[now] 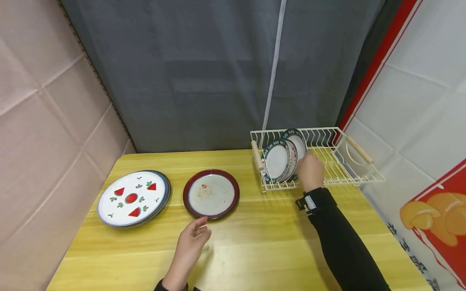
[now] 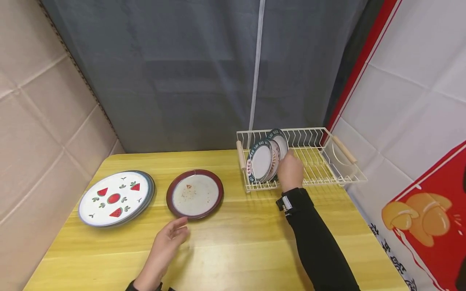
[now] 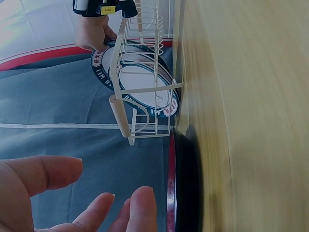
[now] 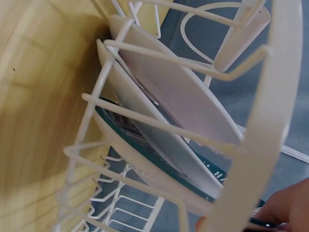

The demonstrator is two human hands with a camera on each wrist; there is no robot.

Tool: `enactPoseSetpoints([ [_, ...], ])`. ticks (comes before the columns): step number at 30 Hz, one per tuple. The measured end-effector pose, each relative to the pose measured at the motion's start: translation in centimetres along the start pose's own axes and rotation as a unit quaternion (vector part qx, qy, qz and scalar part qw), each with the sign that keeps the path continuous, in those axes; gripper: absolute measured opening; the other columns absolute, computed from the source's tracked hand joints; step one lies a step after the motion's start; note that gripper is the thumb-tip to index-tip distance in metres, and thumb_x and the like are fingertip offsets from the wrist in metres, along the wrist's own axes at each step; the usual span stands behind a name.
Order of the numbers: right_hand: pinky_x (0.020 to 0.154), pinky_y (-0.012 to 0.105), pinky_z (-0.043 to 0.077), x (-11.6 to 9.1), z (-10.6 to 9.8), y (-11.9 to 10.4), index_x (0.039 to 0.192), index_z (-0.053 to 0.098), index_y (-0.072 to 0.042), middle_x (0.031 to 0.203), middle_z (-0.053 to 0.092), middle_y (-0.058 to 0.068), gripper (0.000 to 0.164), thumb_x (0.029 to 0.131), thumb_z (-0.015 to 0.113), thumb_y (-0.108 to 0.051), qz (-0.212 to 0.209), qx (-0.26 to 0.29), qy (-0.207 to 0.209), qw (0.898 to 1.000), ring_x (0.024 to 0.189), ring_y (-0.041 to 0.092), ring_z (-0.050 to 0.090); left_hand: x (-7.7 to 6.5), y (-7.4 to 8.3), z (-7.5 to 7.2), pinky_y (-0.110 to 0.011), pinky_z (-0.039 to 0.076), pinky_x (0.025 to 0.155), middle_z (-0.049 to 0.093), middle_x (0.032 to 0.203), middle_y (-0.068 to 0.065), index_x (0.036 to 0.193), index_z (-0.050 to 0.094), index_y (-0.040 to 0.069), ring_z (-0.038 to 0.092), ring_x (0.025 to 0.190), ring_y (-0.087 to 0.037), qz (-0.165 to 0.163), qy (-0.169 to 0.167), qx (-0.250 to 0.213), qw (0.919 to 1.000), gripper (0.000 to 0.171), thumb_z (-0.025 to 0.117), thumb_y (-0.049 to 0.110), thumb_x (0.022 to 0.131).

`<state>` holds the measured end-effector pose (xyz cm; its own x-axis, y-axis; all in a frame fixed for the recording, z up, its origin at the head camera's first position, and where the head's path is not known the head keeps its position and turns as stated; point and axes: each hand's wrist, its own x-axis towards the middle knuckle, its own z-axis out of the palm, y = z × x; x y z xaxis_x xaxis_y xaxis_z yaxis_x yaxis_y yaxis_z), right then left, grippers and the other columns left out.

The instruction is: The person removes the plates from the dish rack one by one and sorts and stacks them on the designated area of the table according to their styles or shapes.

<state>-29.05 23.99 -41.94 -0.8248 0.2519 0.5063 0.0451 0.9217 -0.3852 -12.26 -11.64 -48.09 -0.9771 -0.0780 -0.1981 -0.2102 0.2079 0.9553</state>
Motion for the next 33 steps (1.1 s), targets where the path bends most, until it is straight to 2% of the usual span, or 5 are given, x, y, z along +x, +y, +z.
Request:
enactPoseSetpoints([
  [4,0.053,0.061,0.046,0.2,-0.8,-0.3,0.102,0.059,0.018,0.072,0.062,0.036,0.025,0.093,0.045,-0.001,-0.005,-0.018,0.037,0.999,0.066,0.054,0.061,0.0,0.0,0.1,-0.044,0.055,0.093,0.056,0.136,-0.021,0.136,0.055,0.000,0.056,0.121,-0.033,0.002,-0.003,-0.005,1.0000,0.046,0.066,0.016,0.094],
  [9,0.052,0.062,0.045,0.3,-2.3,-0.4,0.112,0.059,0.018,0.072,0.061,0.037,0.030,0.095,0.045,-0.002,0.005,-0.027,0.068,0.997,0.063,0.055,0.060,0.0,-0.1,0.1,-0.044,0.055,0.093,0.056,0.136,-0.021,0.137,0.054,0.000,0.056,0.121,-0.033,0.001,-0.004,-0.012,0.9999,0.047,0.066,0.015,0.094],
  [17,0.063,0.068,0.047,0.3,-4.8,0.4,0.122,0.057,0.017,0.089,0.063,0.044,0.037,0.097,0.042,-0.005,0.045,0.006,0.103,0.994,0.077,0.061,0.060,-0.1,-0.3,0.1,-0.043,0.055,0.092,0.053,0.139,-0.021,0.139,0.051,0.000,0.056,0.121,-0.033,0.001,-0.004,-0.018,0.9998,0.050,0.065,0.013,0.093],
  [23,0.067,0.065,0.049,-0.3,-6.4,1.4,0.125,0.058,0.012,0.102,0.066,0.038,0.035,0.101,0.044,-0.010,0.078,0.050,0.144,0.985,0.083,0.057,0.063,-0.2,-0.5,0.0,-0.043,0.055,0.092,0.053,0.139,-0.022,0.139,0.052,0.000,0.056,0.120,-0.033,0.003,0.003,-0.018,0.9998,0.050,0.066,0.011,0.092],
  [33,0.074,0.061,0.049,-3.0,-10.5,0.5,0.127,0.060,0.006,0.107,0.069,0.031,0.034,0.102,0.047,-0.013,0.068,0.081,0.228,0.968,0.090,0.051,0.066,-0.2,-0.6,0.1,-0.044,0.055,0.093,0.053,0.139,-0.022,0.140,0.051,0.000,0.056,0.120,-0.034,0.015,0.005,-0.019,0.9997,0.052,0.066,0.012,0.092],
])
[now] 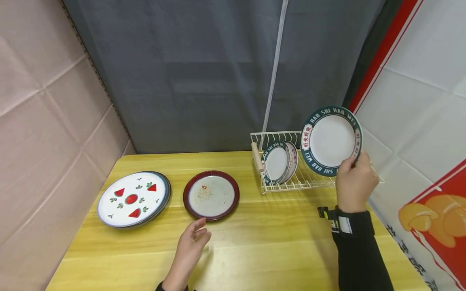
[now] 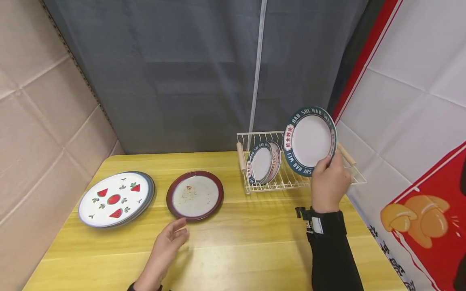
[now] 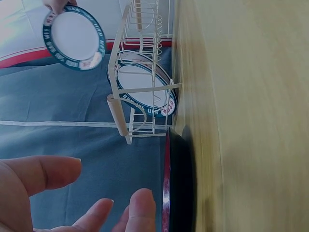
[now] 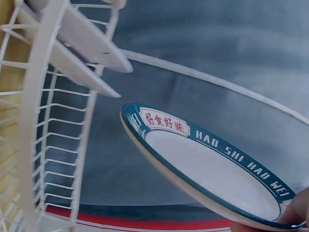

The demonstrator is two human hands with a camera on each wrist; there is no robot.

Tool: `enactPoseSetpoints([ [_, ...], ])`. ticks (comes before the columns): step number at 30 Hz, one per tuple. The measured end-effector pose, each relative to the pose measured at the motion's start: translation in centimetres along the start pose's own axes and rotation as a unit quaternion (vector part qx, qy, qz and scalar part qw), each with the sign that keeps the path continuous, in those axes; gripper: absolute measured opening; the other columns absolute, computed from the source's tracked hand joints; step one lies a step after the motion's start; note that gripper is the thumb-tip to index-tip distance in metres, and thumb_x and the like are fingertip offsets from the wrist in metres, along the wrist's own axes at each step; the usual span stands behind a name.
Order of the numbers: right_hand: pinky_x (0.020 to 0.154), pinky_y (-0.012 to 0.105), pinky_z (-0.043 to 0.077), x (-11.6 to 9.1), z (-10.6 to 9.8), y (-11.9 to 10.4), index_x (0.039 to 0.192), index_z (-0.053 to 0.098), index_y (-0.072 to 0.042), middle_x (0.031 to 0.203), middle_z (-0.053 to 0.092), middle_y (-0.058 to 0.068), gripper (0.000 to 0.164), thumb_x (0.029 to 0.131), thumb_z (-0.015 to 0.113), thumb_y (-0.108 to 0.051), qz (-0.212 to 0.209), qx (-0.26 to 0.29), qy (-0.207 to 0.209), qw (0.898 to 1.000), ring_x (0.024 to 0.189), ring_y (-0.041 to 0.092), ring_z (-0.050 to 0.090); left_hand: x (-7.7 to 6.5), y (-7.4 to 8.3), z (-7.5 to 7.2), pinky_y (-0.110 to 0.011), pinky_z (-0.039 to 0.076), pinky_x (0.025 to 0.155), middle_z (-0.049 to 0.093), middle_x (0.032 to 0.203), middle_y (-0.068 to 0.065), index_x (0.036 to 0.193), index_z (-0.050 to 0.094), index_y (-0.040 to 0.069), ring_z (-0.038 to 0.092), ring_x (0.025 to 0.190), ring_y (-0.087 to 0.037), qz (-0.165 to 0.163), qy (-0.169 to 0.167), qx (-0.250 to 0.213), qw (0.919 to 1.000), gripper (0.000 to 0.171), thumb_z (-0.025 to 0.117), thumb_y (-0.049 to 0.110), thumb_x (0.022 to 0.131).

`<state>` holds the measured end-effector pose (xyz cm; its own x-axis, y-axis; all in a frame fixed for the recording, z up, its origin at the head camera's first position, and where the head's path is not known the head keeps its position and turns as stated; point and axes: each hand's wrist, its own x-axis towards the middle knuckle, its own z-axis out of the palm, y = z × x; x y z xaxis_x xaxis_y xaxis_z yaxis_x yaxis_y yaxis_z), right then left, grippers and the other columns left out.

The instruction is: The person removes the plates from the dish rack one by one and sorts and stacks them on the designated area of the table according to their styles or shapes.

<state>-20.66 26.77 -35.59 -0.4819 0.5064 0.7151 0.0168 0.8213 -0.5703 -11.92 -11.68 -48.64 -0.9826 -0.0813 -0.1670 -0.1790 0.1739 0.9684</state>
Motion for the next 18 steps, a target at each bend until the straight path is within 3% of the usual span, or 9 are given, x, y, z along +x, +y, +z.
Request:
enactPoseSetpoints([
  [3,0.068,0.029,0.054,-0.8,-1.2,-0.3,0.128,0.062,0.002,0.109,0.070,0.026,0.033,0.102,0.049,-0.014,-0.004,0.021,0.018,1.000,0.085,0.037,0.071,0.1,0.1,0.0,-0.044,0.055,0.094,0.052,0.140,-0.023,0.141,0.049,0.000,0.056,0.121,-0.034,-0.002,-0.001,0.000,1.0000,0.053,0.066,0.012,0.092],
  [5,0.061,0.011,0.045,-1.6,-1.8,-0.4,0.128,0.064,0.000,0.107,0.072,0.023,0.032,0.100,0.051,-0.012,-0.005,0.043,0.021,0.999,0.074,0.019,0.070,0.1,0.1,0.0,-0.044,0.055,0.094,0.052,0.140,-0.023,0.141,0.048,-0.001,0.056,0.121,-0.035,-0.005,-0.002,-0.002,1.0000,0.054,0.066,0.012,0.093],
  [7,0.055,0.001,0.032,-2.6,-2.1,-0.4,0.127,0.066,-0.002,0.098,0.073,0.021,0.032,0.098,0.054,-0.008,0.006,0.077,0.009,0.997,0.064,0.001,0.059,0.2,0.2,0.1,-0.044,0.055,0.094,0.052,0.139,-0.023,0.141,0.047,-0.001,0.056,0.121,-0.035,-0.006,-0.003,-0.004,1.0000,0.053,0.066,0.012,0.093],
  [9,0.046,0.003,0.031,-3.9,-2.2,-0.5,0.125,0.067,-0.002,0.079,0.071,0.015,0.032,0.096,0.056,-0.004,0.022,0.112,-0.016,0.993,0.054,-0.009,0.045,0.2,0.2,0.2,-0.045,0.054,0.095,0.052,0.139,-0.023,0.141,0.047,-0.002,0.055,0.122,-0.036,-0.004,-0.008,-0.006,0.9999,0.053,0.065,0.013,0.093],
  [13,0.035,0.015,0.029,-6.9,-2.3,-0.9,0.125,0.067,-0.001,0.060,0.059,0.006,0.032,0.094,0.057,-0.001,0.075,0.181,-0.100,0.975,0.040,-0.001,0.037,0.3,0.1,0.4,-0.045,0.053,0.097,0.051,0.140,-0.023,0.141,0.047,-0.002,0.054,0.124,-0.036,0.006,-0.022,-0.017,0.9996,0.052,0.064,0.013,0.095],
  [18,0.039,0.017,0.038,-10.6,-2.0,-1.3,0.133,0.059,0.003,0.092,0.072,0.025,0.038,0.096,0.059,-0.002,0.140,0.229,-0.205,0.941,0.047,0.001,0.048,0.2,0.1,0.6,-0.041,0.052,0.098,0.051,0.140,-0.023,0.141,0.047,-0.003,0.055,0.123,-0.035,0.026,-0.037,-0.034,0.9984,0.049,0.061,0.015,0.098],
])
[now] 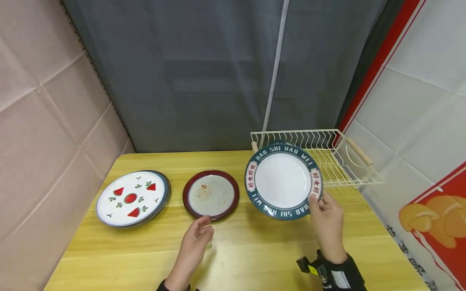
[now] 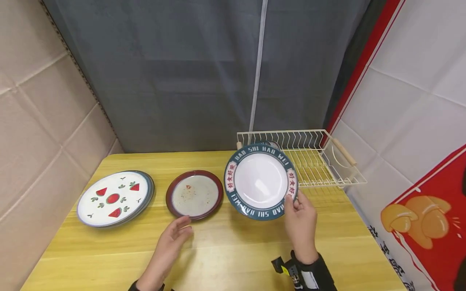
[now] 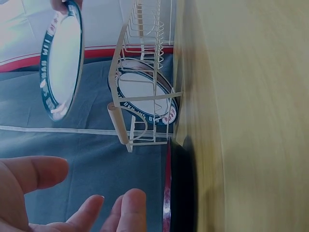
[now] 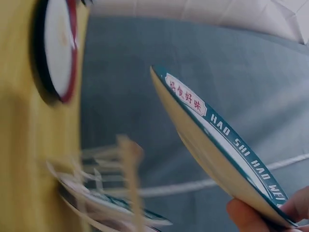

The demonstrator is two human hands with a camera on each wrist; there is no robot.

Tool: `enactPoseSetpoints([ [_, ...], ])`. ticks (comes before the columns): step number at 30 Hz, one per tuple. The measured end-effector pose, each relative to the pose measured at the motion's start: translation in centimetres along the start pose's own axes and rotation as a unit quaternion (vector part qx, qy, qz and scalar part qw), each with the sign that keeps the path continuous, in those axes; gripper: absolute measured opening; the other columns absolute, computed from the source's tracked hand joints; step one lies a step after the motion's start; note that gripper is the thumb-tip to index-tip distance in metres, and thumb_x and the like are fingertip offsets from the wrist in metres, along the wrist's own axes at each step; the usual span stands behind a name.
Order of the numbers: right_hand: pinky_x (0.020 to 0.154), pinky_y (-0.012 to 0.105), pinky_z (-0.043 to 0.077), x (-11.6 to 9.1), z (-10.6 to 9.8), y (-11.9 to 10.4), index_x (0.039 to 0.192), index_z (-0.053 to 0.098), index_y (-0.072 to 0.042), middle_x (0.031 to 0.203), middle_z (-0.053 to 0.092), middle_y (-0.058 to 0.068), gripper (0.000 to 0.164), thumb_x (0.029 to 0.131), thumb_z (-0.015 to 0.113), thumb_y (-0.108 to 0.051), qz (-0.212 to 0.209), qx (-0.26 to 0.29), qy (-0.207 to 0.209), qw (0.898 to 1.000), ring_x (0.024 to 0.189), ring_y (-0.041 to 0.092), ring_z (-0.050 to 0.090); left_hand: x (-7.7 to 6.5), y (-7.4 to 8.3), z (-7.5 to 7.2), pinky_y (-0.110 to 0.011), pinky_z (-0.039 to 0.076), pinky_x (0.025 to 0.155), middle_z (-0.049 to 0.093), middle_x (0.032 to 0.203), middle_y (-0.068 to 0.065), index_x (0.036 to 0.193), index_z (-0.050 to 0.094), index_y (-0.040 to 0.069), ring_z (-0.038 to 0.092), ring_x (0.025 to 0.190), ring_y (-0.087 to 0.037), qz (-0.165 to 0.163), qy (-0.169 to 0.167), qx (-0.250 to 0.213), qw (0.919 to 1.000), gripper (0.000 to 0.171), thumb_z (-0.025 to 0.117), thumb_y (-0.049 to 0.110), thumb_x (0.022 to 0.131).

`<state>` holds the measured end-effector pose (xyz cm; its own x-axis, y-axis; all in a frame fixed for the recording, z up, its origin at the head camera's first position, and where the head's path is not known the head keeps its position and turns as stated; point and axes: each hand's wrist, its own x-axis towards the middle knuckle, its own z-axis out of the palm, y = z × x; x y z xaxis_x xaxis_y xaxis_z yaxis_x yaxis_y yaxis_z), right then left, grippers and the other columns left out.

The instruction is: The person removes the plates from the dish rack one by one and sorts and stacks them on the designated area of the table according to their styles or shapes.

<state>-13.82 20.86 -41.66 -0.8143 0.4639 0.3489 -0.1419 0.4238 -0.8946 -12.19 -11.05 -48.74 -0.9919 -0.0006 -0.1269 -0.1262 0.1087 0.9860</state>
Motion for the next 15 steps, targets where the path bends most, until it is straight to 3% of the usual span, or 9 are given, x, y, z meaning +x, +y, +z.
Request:
enactPoseSetpoints([
  [2,0.041,0.018,0.040,-1.0,0.7,0.5,0.133,0.058,0.005,0.090,0.072,0.025,0.037,0.097,0.059,-0.004,0.036,0.004,-0.031,0.999,0.050,0.002,0.049,-0.1,0.0,0.1,-0.040,0.051,0.099,0.052,0.139,-0.024,0.141,0.046,-0.004,0.055,0.123,-0.034,0.007,-0.006,-0.005,0.9999,0.048,0.059,0.017,0.099],
  [7,0.042,0.020,0.035,-2.6,2.1,1.9,0.134,0.055,0.007,0.069,0.064,0.009,0.039,0.098,0.058,-0.007,0.130,0.010,-0.106,0.986,0.048,0.008,0.043,-0.1,0.1,0.5,-0.040,0.050,0.103,0.053,0.137,-0.028,0.142,0.042,-0.008,0.055,0.123,-0.036,0.012,-0.026,-0.027,0.9992,0.049,0.056,0.015,0.101],
  [15,0.048,0.021,0.043,-4.2,3.8,3.2,0.134,0.054,0.010,0.084,0.073,0.015,0.039,0.098,0.057,-0.005,0.177,0.030,-0.157,0.971,0.060,0.010,0.057,-0.1,-0.1,1.3,-0.040,0.054,0.098,0.052,0.137,-0.029,0.143,0.040,-0.009,0.057,0.122,-0.037,0.001,-0.051,-0.065,0.9966,0.051,0.056,0.014,0.100],
])
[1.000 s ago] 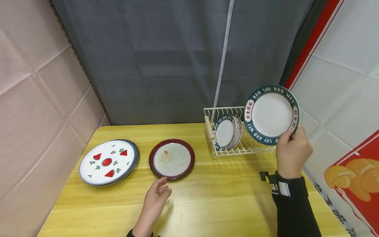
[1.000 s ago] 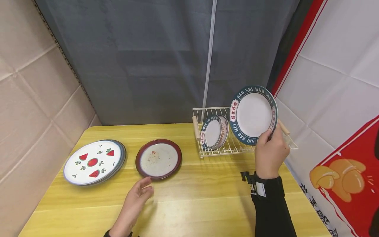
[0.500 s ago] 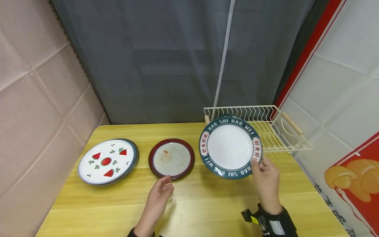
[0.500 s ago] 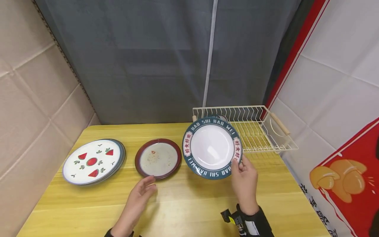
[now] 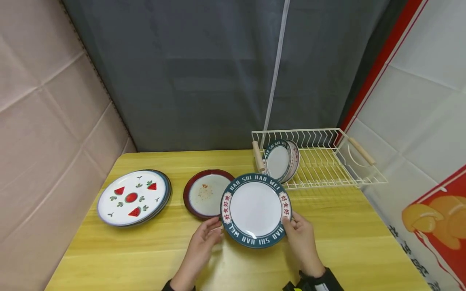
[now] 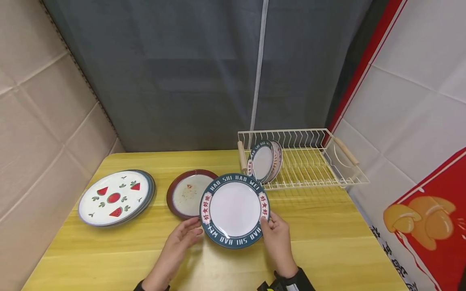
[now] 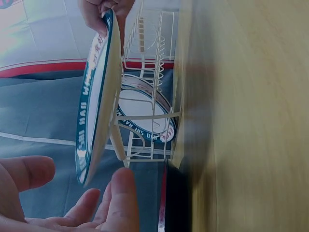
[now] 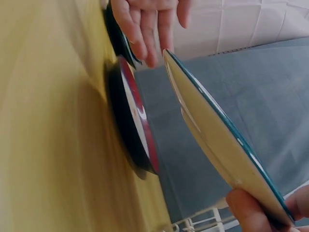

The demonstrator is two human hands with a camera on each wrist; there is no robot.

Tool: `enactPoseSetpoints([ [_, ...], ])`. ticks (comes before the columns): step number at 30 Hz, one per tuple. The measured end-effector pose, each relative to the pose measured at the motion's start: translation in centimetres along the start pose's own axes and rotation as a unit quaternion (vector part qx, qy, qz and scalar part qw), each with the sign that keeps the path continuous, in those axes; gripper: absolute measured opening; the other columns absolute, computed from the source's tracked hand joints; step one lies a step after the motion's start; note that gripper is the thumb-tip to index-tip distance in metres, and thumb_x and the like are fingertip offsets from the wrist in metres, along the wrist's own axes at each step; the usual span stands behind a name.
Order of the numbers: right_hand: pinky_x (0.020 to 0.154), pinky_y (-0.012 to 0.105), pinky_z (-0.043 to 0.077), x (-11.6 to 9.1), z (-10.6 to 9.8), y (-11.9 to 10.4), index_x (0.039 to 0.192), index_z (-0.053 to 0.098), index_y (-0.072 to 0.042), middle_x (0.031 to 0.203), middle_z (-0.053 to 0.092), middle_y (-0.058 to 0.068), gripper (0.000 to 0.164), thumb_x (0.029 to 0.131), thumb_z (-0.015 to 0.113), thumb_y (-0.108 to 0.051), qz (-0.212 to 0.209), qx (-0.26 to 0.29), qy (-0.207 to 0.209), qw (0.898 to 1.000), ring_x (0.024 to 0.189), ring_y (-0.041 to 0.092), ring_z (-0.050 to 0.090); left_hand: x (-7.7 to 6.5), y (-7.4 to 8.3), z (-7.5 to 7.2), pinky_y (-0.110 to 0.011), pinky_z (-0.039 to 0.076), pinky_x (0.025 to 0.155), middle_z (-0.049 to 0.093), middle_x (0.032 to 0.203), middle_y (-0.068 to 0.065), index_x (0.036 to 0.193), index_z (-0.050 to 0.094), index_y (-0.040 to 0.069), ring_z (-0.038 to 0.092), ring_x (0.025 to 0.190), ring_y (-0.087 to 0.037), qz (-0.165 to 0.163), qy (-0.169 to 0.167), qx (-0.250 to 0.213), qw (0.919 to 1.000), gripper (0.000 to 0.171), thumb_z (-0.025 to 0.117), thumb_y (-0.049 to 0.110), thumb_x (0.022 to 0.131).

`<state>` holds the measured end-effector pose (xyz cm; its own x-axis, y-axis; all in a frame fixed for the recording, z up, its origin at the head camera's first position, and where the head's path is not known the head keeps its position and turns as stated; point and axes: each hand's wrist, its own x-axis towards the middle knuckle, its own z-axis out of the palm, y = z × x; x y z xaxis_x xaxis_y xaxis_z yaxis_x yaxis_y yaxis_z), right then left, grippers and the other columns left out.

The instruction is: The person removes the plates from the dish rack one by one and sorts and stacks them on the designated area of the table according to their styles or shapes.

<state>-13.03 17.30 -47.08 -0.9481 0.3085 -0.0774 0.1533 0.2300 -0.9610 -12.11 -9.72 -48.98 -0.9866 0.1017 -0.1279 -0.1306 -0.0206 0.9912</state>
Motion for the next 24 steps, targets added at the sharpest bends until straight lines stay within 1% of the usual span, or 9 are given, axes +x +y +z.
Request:
enactPoseSetpoints([
  [5,0.048,0.021,0.046,-0.4,0.8,0.4,0.133,0.054,0.010,0.078,0.071,0.012,0.038,0.097,0.056,-0.003,0.013,0.013,-0.019,1.000,0.058,0.010,0.057,-0.1,0.0,0.2,-0.042,0.054,0.097,0.052,0.136,-0.028,0.145,0.036,-0.009,0.057,0.121,-0.033,-0.002,0.002,-0.006,1.0000,0.055,0.056,0.015,0.100],
  [9,0.048,0.021,0.046,-0.7,1.3,0.5,0.134,0.054,0.009,0.079,0.071,0.011,0.038,0.097,0.055,-0.001,0.016,0.029,-0.037,0.999,0.057,0.009,0.055,-0.2,0.1,0.2,-0.039,0.054,0.096,0.051,0.135,-0.028,0.147,0.030,-0.009,0.056,0.120,-0.032,-0.009,0.008,-0.004,0.9999,0.058,0.055,0.015,0.101],
  [11,0.045,0.021,0.041,-0.8,1.5,0.6,0.134,0.054,0.008,0.076,0.070,0.010,0.038,0.097,0.056,-0.002,0.025,0.032,-0.043,0.998,0.054,0.010,0.050,-0.2,0.0,0.1,-0.039,0.054,0.097,0.050,0.137,-0.028,0.147,0.028,-0.009,0.056,0.121,-0.033,-0.010,0.011,0.000,0.9999,0.059,0.055,0.016,0.101],
  [15,0.044,0.021,0.038,-1.0,1.8,0.6,0.136,0.054,0.004,0.074,0.068,0.007,0.039,0.098,0.056,-0.005,0.049,0.032,-0.053,0.997,0.053,0.011,0.047,-0.1,0.0,0.1,-0.036,0.054,0.097,0.049,0.139,-0.029,0.148,0.027,-0.008,0.056,0.122,-0.032,-0.014,0.014,0.001,0.9998,0.060,0.055,0.018,0.102],
  [18,0.044,0.021,0.038,-1.0,2.0,0.7,0.136,0.055,0.001,0.074,0.068,0.008,0.039,0.098,0.056,-0.006,0.062,0.030,-0.055,0.996,0.053,0.011,0.047,-0.1,0.0,0.2,-0.033,0.053,0.098,0.048,0.139,-0.029,0.148,0.026,-0.008,0.055,0.123,-0.032,-0.012,0.014,-0.006,0.9998,0.059,0.055,0.015,0.102],
  [24,0.045,0.021,0.039,-1.1,2.2,0.9,0.138,0.052,0.003,0.078,0.070,0.008,0.040,0.099,0.055,-0.006,0.066,0.034,-0.061,0.995,0.054,0.011,0.048,-0.1,0.0,0.2,-0.030,0.049,0.103,0.044,0.143,-0.031,0.147,0.026,-0.010,0.049,0.131,-0.038,-0.008,0.011,-0.012,0.9998,0.055,0.052,0.005,0.100],
])
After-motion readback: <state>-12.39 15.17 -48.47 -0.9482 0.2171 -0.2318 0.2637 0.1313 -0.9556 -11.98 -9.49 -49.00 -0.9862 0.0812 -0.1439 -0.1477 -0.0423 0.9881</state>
